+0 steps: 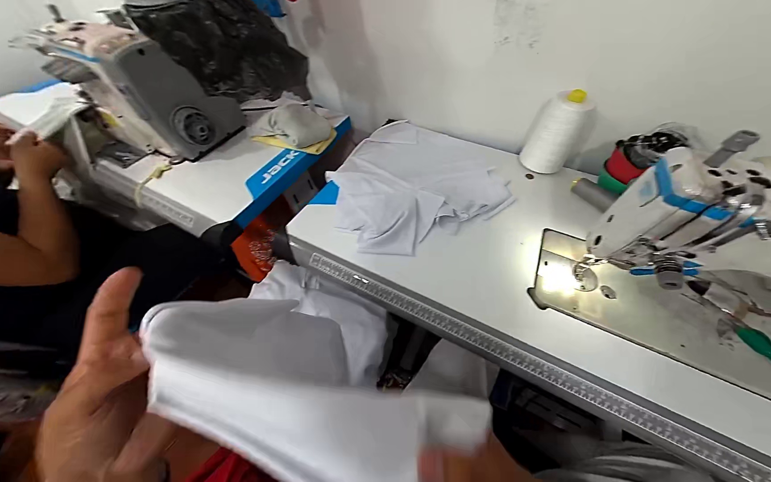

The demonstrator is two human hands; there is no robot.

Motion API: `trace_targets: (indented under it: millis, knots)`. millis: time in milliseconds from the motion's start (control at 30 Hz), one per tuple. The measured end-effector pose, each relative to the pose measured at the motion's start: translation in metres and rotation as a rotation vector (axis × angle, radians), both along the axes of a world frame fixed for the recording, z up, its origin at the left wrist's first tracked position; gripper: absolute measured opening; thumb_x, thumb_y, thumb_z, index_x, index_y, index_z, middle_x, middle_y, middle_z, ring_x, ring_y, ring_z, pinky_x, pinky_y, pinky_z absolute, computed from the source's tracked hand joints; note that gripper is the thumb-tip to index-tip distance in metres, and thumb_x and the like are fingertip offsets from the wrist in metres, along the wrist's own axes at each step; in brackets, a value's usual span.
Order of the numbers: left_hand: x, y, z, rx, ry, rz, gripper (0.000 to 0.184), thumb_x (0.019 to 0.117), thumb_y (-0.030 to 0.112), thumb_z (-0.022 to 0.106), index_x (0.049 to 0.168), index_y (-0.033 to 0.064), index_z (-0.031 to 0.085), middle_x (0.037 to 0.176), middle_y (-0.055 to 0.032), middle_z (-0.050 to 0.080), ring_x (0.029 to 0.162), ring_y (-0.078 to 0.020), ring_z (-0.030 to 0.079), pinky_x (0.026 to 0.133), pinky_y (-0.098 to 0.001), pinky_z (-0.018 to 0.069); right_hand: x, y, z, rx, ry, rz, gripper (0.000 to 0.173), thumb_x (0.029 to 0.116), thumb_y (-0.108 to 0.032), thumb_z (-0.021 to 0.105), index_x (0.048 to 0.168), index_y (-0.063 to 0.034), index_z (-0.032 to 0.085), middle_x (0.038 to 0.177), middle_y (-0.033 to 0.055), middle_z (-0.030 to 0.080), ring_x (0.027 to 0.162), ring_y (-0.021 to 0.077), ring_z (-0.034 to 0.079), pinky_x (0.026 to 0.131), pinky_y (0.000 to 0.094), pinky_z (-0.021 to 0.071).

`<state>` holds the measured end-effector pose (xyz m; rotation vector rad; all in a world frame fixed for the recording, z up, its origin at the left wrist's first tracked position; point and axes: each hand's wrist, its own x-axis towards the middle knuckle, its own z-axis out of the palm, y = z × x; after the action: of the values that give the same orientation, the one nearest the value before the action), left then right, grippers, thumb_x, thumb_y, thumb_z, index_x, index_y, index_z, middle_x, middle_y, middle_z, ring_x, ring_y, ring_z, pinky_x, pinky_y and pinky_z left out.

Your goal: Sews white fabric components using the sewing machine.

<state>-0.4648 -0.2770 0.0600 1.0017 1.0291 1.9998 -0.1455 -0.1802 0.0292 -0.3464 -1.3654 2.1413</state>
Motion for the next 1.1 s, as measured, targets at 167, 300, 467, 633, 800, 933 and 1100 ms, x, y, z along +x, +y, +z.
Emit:
trace_targets:
  millis: [167, 300, 467, 633, 800, 933, 1100]
  knots:
    - [-0.059, 0.042, -0.041, -0.272, 0.025, 0.418, 0.033, 0.1005, -0.001, 0.045, 0.123, 0.016, 0.062, 0.089, 0.0074, 0.07, 0.077, -0.0048, 0.068, 0.072, -0.0248, 0.06, -0.128, 0.068, -0.028, -0.507, -0.126, -0.098, 0.028, 0.1104, -0.018, 0.039, 0.128, -0.0003, 0.052, 0.108, 0.0126, 0.07, 0.091, 0.0206, 0.072, 0.084, 0.0373, 0.0607]
    - [-0.078, 0.026, 0.008, -0.07, 0.244, 0.542, 0.035, 0.0979, -0.001, 0.052, 0.125, 0.0197, 0.059, 0.104, 0.0107, 0.069, 0.089, -0.0052, 0.069, 0.081, -0.0264, 0.0605, -0.159, 0.079, 0.012, -0.162, -0.057, -0.177, 0.023, 0.1073, -0.017, 0.052, 0.128, -0.0074, 0.052, 0.108, 0.0065, 0.069, 0.088, 0.0157, 0.072, 0.078, 0.0337, 0.0628]
    - [-0.076, -0.046, -0.024, -0.66, 0.469, 0.592, 0.013, 0.0993, 0.01, 0.056, 0.107, 0.0072, 0.066, 0.084, 0.002, 0.07, 0.063, -0.0062, 0.066, 0.055, -0.0261, 0.0591, -0.158, 0.059, -0.034, -0.091, -0.223, -0.118, 0.029, 0.1027, -0.014, 0.06, 0.129, -0.003, 0.054, 0.104, 0.0102, 0.07, 0.082, 0.0192, 0.072, 0.072, 0.0369, 0.0636]
    - [-0.061, -0.018, -0.116, -1.466, 1.062, -0.257, 0.033, 0.1024, 0.029, 0.059, 0.121, 0.0049, 0.073, 0.111, -0.0269, 0.072, 0.106, -0.0493, 0.067, 0.093, -0.0749, 0.0461, -0.103, 0.031, -0.166, -0.207, -0.693, 0.23, 0.034, 0.1031, -0.011, 0.053, 0.133, 0.0036, 0.049, 0.11, 0.0162, 0.07, 0.091, 0.022, 0.07, 0.078, 0.0391, 0.0584]
    - [0.034, 0.132, -0.09, -0.393, 1.334, -0.112, 0.032, 0.0978, 0.029, 0.066, 0.123, 0.0119, 0.072, 0.114, -0.0084, 0.073, 0.107, -0.0254, 0.07, 0.093, -0.0505, 0.0579, -0.031, 0.105, -0.064, 0.554, -0.607, 0.28, 0.023, 0.1038, -0.019, 0.058, 0.113, -0.0027, 0.071, 0.097, 0.0091, 0.074, 0.086, 0.0161, 0.072, 0.082, 0.0376, 0.0604]
    - [0.065, 0.257, -0.084, -0.228, 1.645, 0.111, 0.023, 0.0962, 0.017, 0.069, 0.114, 0.0018, 0.073, 0.126, -0.0226, 0.065, 0.121, -0.0433, 0.06, 0.095, -0.0612, 0.0508, -0.013, 0.24, -0.016, 1.012, -0.886, -0.501, 0.028, 0.1001, -0.021, 0.062, 0.122, -0.0051, 0.069, 0.106, 0.0137, 0.073, 0.097, 0.0285, 0.071, 0.084, 0.0518, 0.0583]
    - [0.066, 0.295, -0.043, -0.503, 1.06, 0.22, 0.031, 0.1096, 0.014, 0.042, 0.121, -0.0104, 0.057, 0.103, -0.0262, 0.067, 0.095, -0.0381, 0.068, 0.085, -0.0582, 0.0549, -0.035, 0.355, -0.039, 1.048, -0.988, -0.663, 0.038, 0.0918, -0.038, 0.073, 0.115, -0.0079, 0.074, 0.122, 0.0205, 0.065, 0.117, 0.0434, 0.057, 0.09, 0.0638, 0.046]
